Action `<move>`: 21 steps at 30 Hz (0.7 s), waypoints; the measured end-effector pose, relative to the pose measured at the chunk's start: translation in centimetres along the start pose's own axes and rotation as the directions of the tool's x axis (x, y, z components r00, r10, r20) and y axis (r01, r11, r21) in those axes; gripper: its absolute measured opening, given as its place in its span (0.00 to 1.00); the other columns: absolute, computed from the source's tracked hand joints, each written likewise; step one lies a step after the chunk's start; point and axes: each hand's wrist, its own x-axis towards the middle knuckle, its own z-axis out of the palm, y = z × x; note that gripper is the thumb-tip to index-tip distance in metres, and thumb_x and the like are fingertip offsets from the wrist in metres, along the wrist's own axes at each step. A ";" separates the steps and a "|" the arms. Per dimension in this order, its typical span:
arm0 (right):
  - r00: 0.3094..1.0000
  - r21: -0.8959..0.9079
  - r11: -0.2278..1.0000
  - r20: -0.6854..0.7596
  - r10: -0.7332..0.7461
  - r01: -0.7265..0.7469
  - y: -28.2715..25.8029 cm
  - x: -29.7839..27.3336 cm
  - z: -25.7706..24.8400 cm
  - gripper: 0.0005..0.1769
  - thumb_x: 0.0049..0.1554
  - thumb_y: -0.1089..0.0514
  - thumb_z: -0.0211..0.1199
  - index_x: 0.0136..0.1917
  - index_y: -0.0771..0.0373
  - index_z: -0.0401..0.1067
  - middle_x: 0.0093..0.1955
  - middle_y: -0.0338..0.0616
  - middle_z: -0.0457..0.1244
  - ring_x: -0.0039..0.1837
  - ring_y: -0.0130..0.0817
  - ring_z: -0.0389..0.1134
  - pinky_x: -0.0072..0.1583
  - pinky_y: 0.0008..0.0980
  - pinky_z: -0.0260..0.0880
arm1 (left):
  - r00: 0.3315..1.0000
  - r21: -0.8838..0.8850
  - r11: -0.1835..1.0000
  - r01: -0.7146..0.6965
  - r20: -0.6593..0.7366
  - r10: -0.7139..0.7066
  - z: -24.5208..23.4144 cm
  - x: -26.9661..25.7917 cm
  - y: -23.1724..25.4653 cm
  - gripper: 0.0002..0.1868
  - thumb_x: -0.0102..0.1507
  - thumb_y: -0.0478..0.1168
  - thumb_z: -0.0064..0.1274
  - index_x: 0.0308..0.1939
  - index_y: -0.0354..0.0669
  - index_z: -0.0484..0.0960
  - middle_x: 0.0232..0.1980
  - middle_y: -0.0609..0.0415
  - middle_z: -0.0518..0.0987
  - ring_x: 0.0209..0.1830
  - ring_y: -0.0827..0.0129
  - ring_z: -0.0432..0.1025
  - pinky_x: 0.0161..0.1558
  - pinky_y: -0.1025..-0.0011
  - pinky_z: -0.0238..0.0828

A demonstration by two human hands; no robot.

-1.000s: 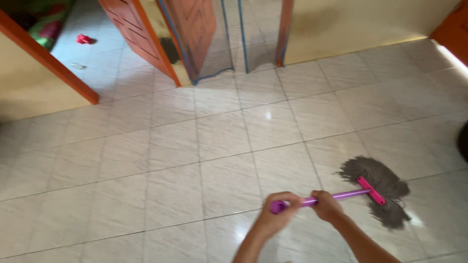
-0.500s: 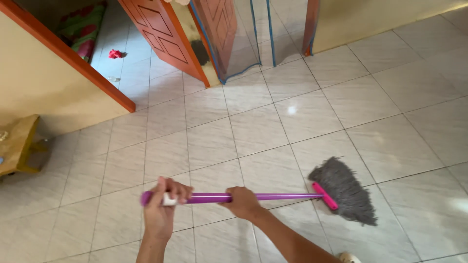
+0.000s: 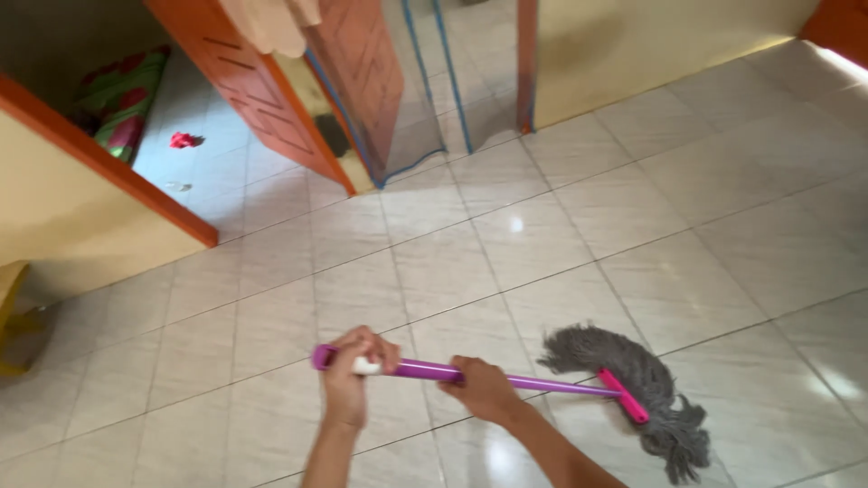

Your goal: Mopping a tiled floor in an indoor entryway area.

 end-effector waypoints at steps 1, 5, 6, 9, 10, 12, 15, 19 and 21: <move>0.999 0.000 0.999 -0.028 0.037 -0.037 2.6 -0.9 -1.3 0.19 0.57 0.40 0.63 0.46 0.56 0.72 0.41 0.44 0.70 0.47 0.43 0.72 0.51 0.43 0.71 | 0.999 -0.099 0.994 0.044 0.034 -0.040 1.7 -0.2 -2.5 0.12 0.61 0.39 0.44 0.23 0.41 0.65 0.22 0.52 0.67 0.25 0.59 0.68 0.39 0.58 0.65; 0.979 -0.029 0.990 -0.157 0.128 -0.134 13.1 -5.5 -7.7 0.16 0.57 0.43 0.65 0.44 0.57 0.72 0.40 0.45 0.69 0.46 0.45 0.72 0.51 0.44 0.70 | 0.987 -0.017 0.996 0.091 0.134 -0.088 13.2 -1.7 -9.0 0.12 0.61 0.37 0.45 0.23 0.39 0.68 0.25 0.46 0.77 0.29 0.62 0.72 0.42 0.64 0.69; 0.973 -0.051 0.990 -0.196 0.120 -0.132 15.9 -6.8 -9.4 0.14 0.56 0.46 0.66 0.44 0.58 0.71 0.41 0.45 0.69 0.46 0.45 0.72 0.51 0.44 0.70 | 0.978 0.012 0.994 0.109 0.177 -0.110 15.6 -2.1 -11.6 0.11 0.61 0.37 0.45 0.24 0.38 0.70 0.27 0.46 0.79 0.31 0.63 0.73 0.44 0.65 0.70; 0.950 -0.102 0.978 -0.276 0.149 -0.183 26.3 -9.8 -13.4 0.12 0.54 0.50 0.68 0.42 0.58 0.70 0.43 0.46 0.68 0.50 0.47 0.70 0.53 0.44 0.69 | 0.946 0.000 0.984 0.178 0.275 -0.172 23.9 -3.7 -18.4 0.09 0.62 0.34 0.49 0.26 0.38 0.74 0.32 0.47 0.82 0.37 0.65 0.76 0.49 0.67 0.74; 0.937 -0.130 0.966 -0.304 0.175 -0.223 29.9 -10.8 -14.3 0.12 0.53 0.51 0.69 0.41 0.59 0.70 0.45 0.47 0.67 0.52 0.48 0.69 0.54 0.45 0.68 | 0.926 -0.033 0.972 0.231 0.315 -0.209 26.4 -4.5 -20.4 0.09 0.63 0.31 0.52 0.27 0.38 0.75 0.34 0.48 0.82 0.40 0.66 0.78 0.51 0.67 0.75; 0.926 -0.156 0.955 -0.325 0.192 -0.253 37.1 -12.7 -15.9 0.10 0.52 0.53 0.69 0.43 0.57 0.70 0.47 0.46 0.67 0.55 0.48 0.68 0.56 0.44 0.68 | 0.886 0.029 0.960 0.280 0.377 -0.270 31.1 -6.5 -22.2 0.07 0.63 0.30 0.55 0.29 0.37 0.77 0.39 0.51 0.83 0.44 0.70 0.78 0.52 0.70 0.75; 0.913 -0.213 0.917 -0.311 0.263 -0.336 45.4 -15.8 -16.2 0.09 0.51 0.55 0.69 0.44 0.55 0.71 0.49 0.43 0.67 0.60 0.44 0.68 0.60 0.42 0.68 | 0.842 0.072 0.966 0.250 0.477 -0.254 35.2 -10.4 -25.7 0.05 0.62 0.29 0.59 0.33 0.36 0.79 0.45 0.52 0.83 0.47 0.75 0.76 0.52 0.74 0.75; 0.893 -0.299 0.878 -0.370 0.255 -0.375 49.9 -17.2 -13.8 0.07 0.50 0.57 0.68 0.44 0.52 0.73 0.51 0.39 0.68 0.63 0.41 0.67 0.64 0.38 0.68 | 0.815 0.269 0.901 0.341 0.393 -0.426 35.3 -12.8 -27.6 0.08 0.64 0.33 0.63 0.34 0.39 0.80 0.45 0.55 0.83 0.31 0.74 0.66 0.34 0.76 0.60; 0.898 -0.303 0.883 -0.371 0.236 -0.358 46.6 -16.6 -12.8 0.11 0.50 0.56 0.69 0.47 0.52 0.72 0.53 0.40 0.67 0.64 0.42 0.65 0.64 0.38 0.67 | 0.838 0.144 0.959 0.244 0.465 -0.284 32.4 -12.2 -29.2 0.05 0.63 0.31 0.59 0.34 0.37 0.80 0.44 0.53 0.83 0.34 0.73 0.69 0.39 0.75 0.65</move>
